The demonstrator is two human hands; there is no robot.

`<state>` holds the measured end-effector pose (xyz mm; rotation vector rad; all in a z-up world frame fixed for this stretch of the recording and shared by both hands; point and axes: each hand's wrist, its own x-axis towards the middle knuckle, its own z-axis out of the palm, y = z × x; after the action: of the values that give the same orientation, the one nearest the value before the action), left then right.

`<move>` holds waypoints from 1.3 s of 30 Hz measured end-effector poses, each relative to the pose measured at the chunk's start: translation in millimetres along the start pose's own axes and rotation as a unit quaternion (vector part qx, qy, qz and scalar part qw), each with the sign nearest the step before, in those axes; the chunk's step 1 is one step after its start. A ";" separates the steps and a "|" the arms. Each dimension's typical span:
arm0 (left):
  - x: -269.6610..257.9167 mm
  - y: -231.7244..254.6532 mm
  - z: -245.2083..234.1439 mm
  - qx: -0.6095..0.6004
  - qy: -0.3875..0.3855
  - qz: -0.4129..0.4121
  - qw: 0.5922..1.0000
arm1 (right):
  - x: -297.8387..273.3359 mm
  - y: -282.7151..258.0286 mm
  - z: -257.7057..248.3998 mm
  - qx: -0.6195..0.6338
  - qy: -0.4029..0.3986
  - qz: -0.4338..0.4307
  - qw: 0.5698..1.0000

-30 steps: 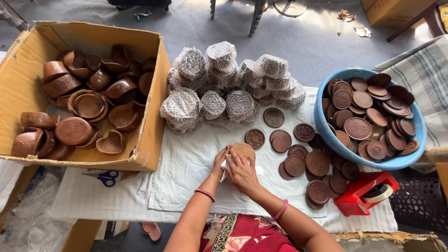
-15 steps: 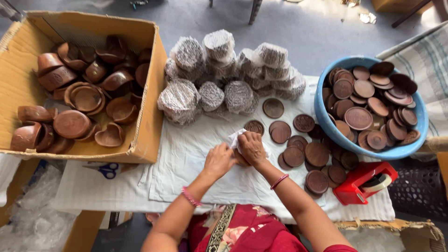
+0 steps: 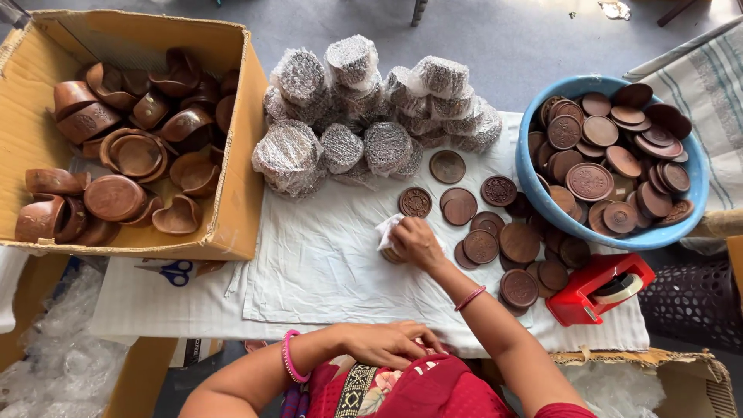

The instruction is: The person wipes small clay bowls and circular clay plates with a white cloth, then wraps them in bubble wrap and secures the packaging with tape.

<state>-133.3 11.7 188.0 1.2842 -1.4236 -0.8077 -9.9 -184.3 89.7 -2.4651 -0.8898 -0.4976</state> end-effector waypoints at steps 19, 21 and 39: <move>40.2 -14.5 35.9 -0.033 0.030 0.020 0.999 | -2.2 -13.6 2.4 0.026 -0.012 -0.069 0.997; 46.0 -34.7 50.3 -0.031 -0.002 0.037 0.999 | 5.8 -0.4 18.7 0.031 -0.041 0.002 0.999; 43.3 -51.5 81.7 -0.065 0.048 0.009 0.997 | 9.5 0.0 18.3 -0.072 -0.024 0.139 0.987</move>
<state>-192.9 -52.6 128.8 1.1934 -1.2837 -0.8021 0.1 -169.7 79.1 -2.6872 -0.5279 -0.4188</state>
